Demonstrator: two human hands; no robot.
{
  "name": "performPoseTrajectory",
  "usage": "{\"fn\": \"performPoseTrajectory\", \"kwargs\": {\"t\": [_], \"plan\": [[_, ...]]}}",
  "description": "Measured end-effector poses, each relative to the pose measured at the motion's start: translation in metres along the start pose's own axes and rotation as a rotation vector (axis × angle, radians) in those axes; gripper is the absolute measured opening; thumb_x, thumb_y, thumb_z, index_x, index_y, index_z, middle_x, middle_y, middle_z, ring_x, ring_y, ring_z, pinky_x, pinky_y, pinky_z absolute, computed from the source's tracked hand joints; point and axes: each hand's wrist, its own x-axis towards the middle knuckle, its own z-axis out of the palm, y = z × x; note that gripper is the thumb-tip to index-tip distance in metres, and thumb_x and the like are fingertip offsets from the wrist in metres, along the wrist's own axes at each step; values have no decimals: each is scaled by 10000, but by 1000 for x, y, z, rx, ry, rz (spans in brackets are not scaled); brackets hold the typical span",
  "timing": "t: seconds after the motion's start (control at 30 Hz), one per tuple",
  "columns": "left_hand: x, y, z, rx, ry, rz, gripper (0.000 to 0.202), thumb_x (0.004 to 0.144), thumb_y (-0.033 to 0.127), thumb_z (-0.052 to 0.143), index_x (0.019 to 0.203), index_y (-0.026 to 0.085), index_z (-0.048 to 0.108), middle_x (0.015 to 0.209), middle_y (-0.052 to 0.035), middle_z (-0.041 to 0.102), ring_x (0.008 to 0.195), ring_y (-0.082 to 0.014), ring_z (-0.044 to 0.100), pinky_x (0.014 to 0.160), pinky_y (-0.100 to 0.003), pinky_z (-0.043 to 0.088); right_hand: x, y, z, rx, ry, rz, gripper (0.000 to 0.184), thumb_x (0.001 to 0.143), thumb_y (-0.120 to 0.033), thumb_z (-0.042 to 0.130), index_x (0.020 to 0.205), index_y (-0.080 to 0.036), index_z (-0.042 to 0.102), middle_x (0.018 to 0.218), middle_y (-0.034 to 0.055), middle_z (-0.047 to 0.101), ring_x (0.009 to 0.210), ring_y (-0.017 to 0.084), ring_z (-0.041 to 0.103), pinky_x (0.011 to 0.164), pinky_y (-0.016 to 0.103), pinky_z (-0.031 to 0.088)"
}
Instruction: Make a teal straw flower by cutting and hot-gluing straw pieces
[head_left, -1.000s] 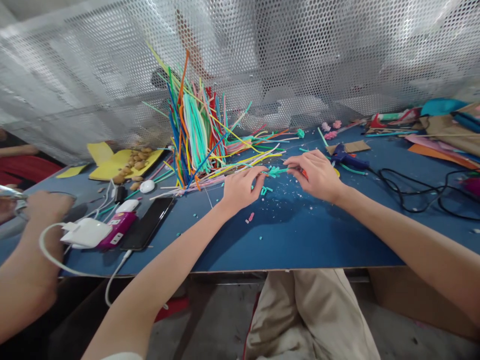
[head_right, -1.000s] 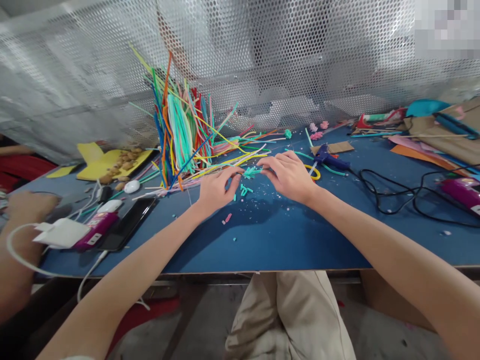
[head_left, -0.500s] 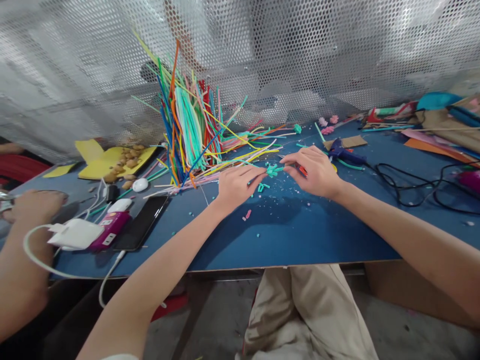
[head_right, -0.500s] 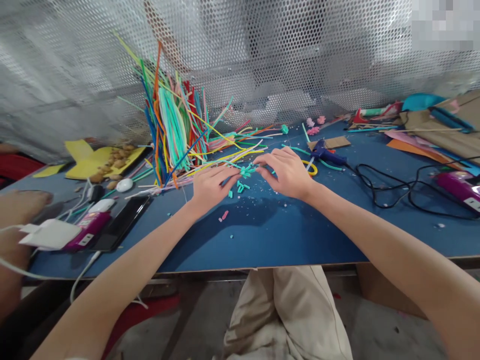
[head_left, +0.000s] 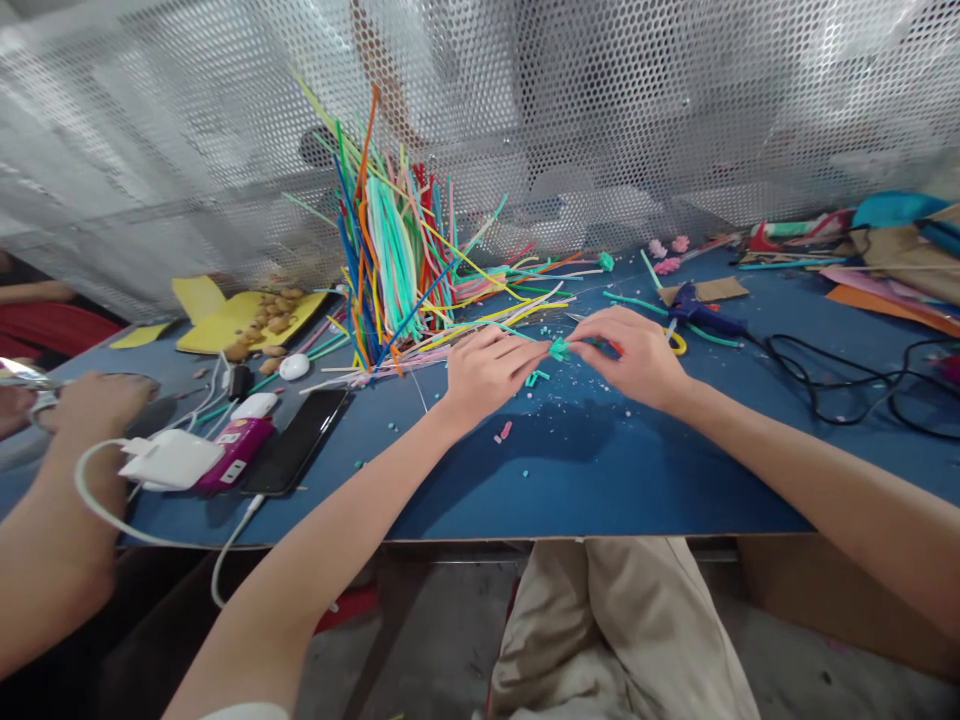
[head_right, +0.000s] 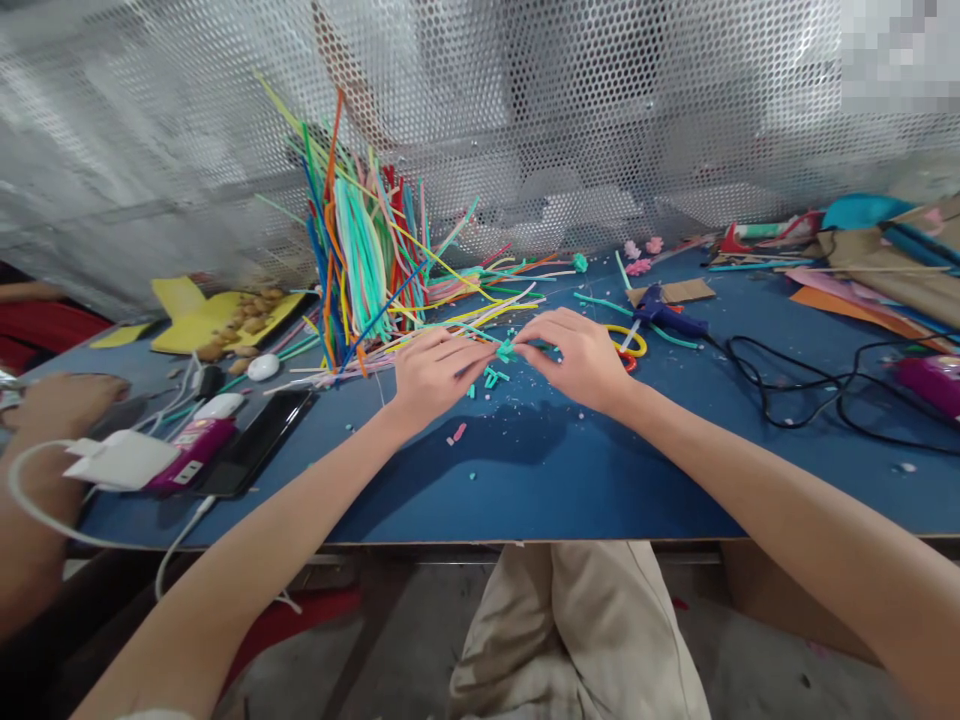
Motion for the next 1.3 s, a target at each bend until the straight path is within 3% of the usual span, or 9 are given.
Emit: {"fn": "performPoseTrajectory", "kwargs": {"t": [0.27, 0.63, 0.93, 1.3], "plan": [[0, 1, -1, -42, 13, -8, 204, 978, 378, 623, 1135, 358, 753, 1003, 28, 794, 850, -146, 667, 806, -308, 463, 0, -1, 2, -134, 138, -82, 55, 902, -249, 674, 873, -251, 720, 983, 34, 710, 839, 173, 638, 781, 356, 520], [5, 5, -3, -44, 203, 75, 181, 916, 326, 719, 1088, 359, 767, 913, 56, 798, 743, -129, 593, 720, -278, 461, -1, -9, -1, -228, 173, -125, 80, 891, -226, 685, 818, -258, 690, 904, -24, 731, 788, 141, 642, 739, 345, 391], [2, 3, -2, -22, 202, 79, 208, 905, 295, 733, 1103, 353, 762, 954, 66, 797, 745, -134, 606, 728, -285, 477, -1, -9, -1, -211, 187, -183, 60, 872, -215, 712, 849, -268, 694, 902, -40, 740, 781, 126, 655, 760, 340, 401], [3, 3, -2, -37, 152, 44, 190, 938, 330, 692, 1114, 351, 760, 956, 46, 799, 756, -128, 641, 746, -299, 472, -3, -10, 1, -200, 166, -106, 80, 883, -216, 685, 812, -251, 672, 899, -30, 737, 799, 137, 659, 785, 352, 400]]}}
